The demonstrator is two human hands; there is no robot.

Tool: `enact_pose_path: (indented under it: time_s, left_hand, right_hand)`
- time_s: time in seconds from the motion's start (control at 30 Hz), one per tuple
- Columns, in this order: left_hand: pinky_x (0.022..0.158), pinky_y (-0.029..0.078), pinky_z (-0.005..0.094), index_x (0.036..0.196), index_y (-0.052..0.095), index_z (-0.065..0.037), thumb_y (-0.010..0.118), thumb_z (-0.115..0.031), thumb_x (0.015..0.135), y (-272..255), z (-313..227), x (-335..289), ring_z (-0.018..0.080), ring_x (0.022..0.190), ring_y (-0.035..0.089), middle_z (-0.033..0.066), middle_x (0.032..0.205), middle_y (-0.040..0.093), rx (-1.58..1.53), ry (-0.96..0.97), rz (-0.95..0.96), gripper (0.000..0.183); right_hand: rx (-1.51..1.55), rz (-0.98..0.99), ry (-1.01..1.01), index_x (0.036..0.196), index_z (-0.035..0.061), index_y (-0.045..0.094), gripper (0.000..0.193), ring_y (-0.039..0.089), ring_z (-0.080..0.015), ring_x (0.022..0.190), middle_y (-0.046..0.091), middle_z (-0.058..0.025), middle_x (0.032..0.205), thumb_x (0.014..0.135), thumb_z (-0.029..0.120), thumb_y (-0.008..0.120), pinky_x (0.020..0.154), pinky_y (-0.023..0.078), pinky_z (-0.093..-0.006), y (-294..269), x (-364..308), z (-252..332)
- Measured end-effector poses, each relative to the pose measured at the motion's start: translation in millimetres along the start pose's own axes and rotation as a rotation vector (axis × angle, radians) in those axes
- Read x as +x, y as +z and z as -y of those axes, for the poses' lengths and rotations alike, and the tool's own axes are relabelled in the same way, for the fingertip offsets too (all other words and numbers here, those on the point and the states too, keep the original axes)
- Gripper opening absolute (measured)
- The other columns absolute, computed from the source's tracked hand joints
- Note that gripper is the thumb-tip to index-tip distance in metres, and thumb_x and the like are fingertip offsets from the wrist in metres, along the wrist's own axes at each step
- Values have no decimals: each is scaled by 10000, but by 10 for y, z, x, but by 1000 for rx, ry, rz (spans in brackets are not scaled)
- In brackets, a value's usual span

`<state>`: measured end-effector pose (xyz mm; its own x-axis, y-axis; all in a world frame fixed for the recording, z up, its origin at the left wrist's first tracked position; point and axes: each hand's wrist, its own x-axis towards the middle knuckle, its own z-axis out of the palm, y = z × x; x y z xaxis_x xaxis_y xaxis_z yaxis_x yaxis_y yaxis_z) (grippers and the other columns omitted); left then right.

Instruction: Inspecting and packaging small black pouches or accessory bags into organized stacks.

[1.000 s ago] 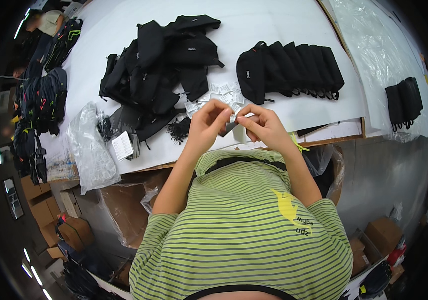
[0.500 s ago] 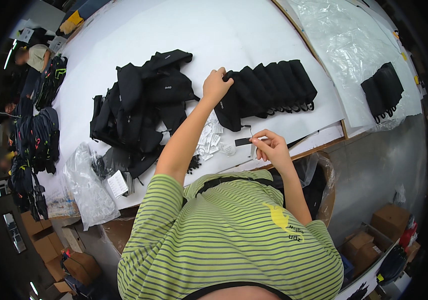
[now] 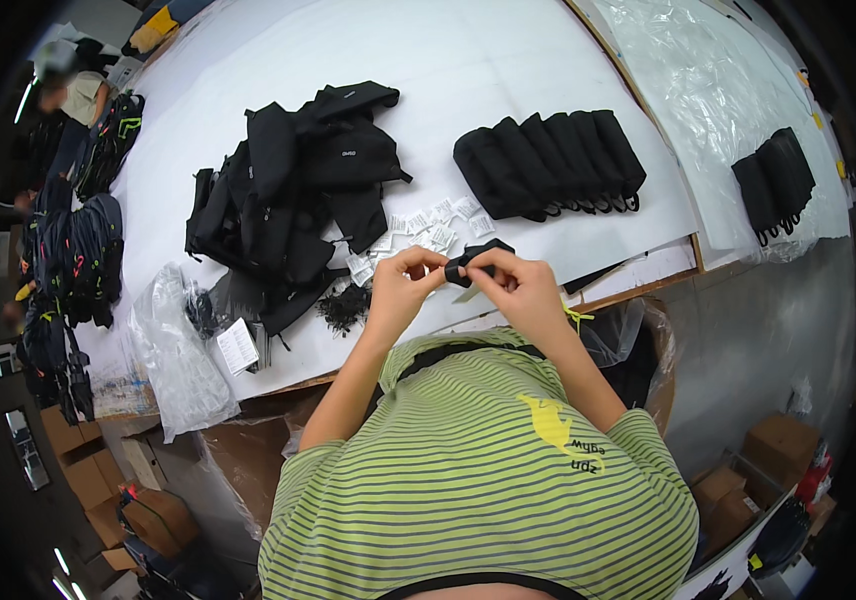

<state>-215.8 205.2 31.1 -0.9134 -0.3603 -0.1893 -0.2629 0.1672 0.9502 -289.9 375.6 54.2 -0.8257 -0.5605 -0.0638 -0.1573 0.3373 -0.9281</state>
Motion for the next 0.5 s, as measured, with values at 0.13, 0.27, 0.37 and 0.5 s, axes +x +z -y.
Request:
enact_pose_path:
  time_s: [0.13,0.27,0.37,0.5]
  left_hand:
    - [552,333,194,847,708,-24,712,-72,763,-38,22,-237,31,594,427,-38,698,583,-162,-93,18,97]
    - [627,392,181,878,687,8,662,3,801,-104,150,-382,38,679,515,-16,799,597,-247,-32,32,80]
    - [653,418,182,905,681,8,654,-15,823,-117,75,-485,46,717,544,-5,817,623,-300,-31,-36,90]
    - [718,445,188,933,669,16,636,-47,862,-159,8,-616,69,825,580,28,851,647,-369,31,-196,101]
  right_hand:
    - [-32,148,-67,920,97,684,150,407,-162,417,474,-63,500,795,174,654,446,334,-289,146,-132,-4]
    - [-97,175,-107,886,33,669,132,420,-106,462,470,-50,528,780,110,669,465,339,-259,235,-229,63]
    - [-76,182,-109,915,67,657,145,474,-135,466,519,-36,547,801,158,658,467,355,-279,259,-263,63]
    - [476,184,41,915,36,551,128,528,-49,624,574,-2,711,847,92,643,559,392,-209,197,-247,-13]
